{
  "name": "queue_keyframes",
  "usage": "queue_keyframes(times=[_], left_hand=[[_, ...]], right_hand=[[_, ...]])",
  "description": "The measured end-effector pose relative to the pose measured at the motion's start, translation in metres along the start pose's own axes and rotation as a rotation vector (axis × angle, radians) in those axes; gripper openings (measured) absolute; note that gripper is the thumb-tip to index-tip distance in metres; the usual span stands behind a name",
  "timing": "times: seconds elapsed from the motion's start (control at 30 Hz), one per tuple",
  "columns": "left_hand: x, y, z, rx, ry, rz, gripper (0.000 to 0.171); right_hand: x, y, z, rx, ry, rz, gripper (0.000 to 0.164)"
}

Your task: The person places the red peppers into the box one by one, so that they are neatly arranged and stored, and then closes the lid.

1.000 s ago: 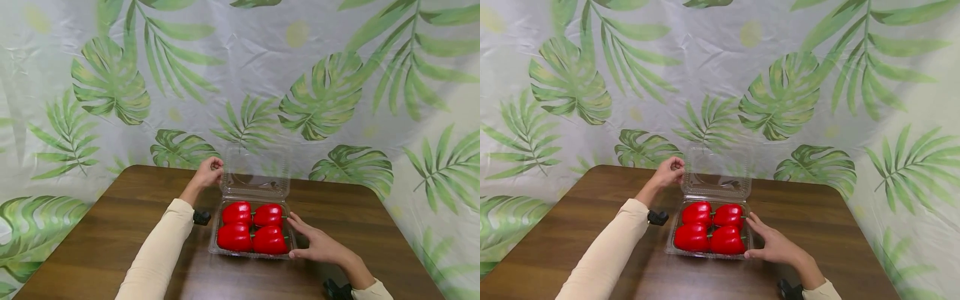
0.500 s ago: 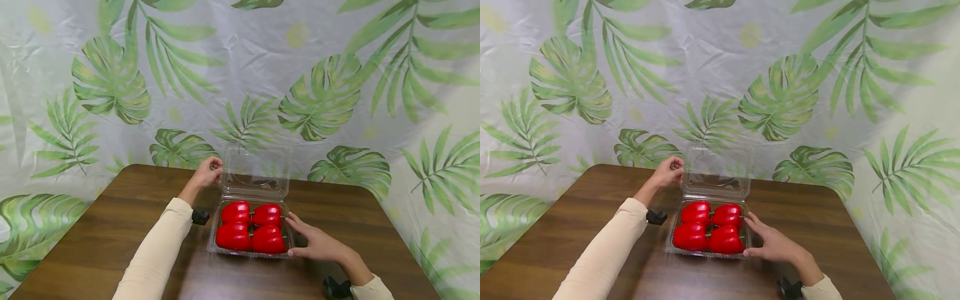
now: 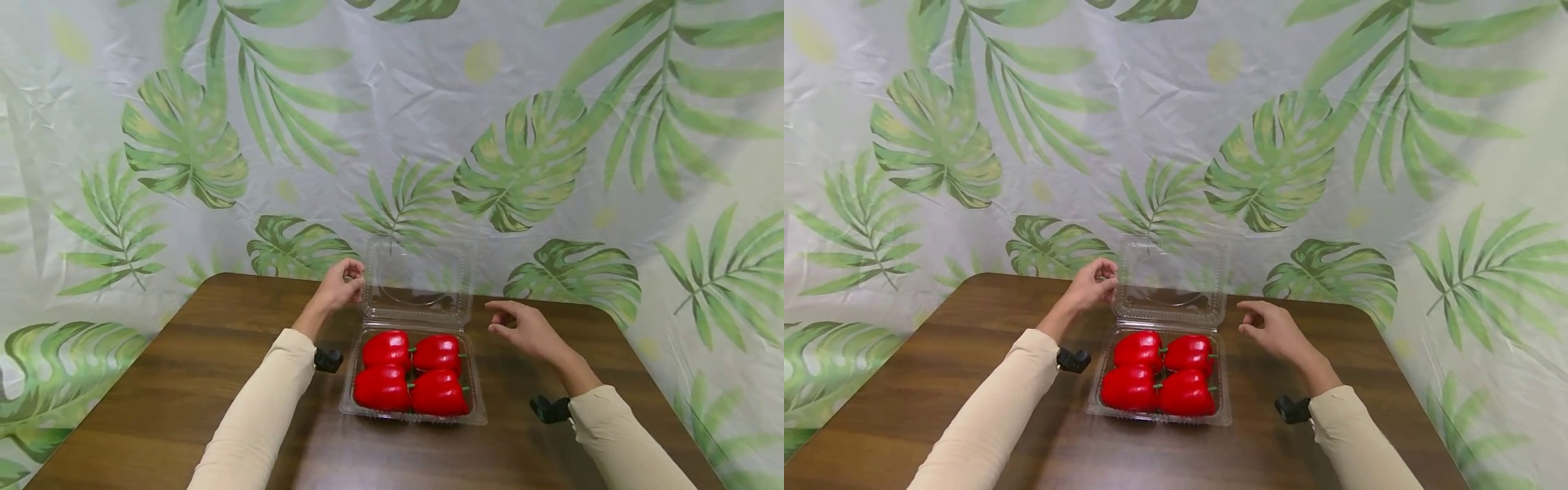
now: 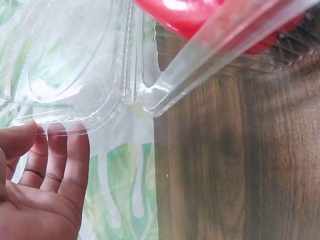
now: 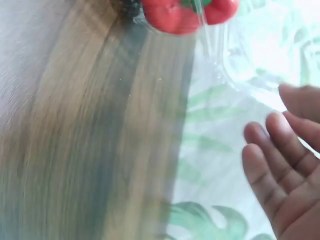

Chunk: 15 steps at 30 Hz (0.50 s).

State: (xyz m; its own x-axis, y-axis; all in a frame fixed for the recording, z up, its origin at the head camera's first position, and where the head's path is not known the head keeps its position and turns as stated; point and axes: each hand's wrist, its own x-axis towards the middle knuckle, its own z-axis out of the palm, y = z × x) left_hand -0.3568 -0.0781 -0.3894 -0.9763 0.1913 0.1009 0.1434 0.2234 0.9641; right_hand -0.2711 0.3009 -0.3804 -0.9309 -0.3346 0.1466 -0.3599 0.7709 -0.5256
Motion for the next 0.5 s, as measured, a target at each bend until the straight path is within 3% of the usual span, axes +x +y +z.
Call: queue_keyframes(times=[0.3,0.5], left_hand=[[0.000,-0.005,0.002,-0.022,0.041,0.004,0.029],[0.003,-0.002,0.007,-0.023,0.049,-0.011,0.028]], right_hand=[[0.042,0.006,0.015,0.328,0.124,0.155,0.049],[0.061,0.006,0.021,0.544,0.124,0.212,0.052]])
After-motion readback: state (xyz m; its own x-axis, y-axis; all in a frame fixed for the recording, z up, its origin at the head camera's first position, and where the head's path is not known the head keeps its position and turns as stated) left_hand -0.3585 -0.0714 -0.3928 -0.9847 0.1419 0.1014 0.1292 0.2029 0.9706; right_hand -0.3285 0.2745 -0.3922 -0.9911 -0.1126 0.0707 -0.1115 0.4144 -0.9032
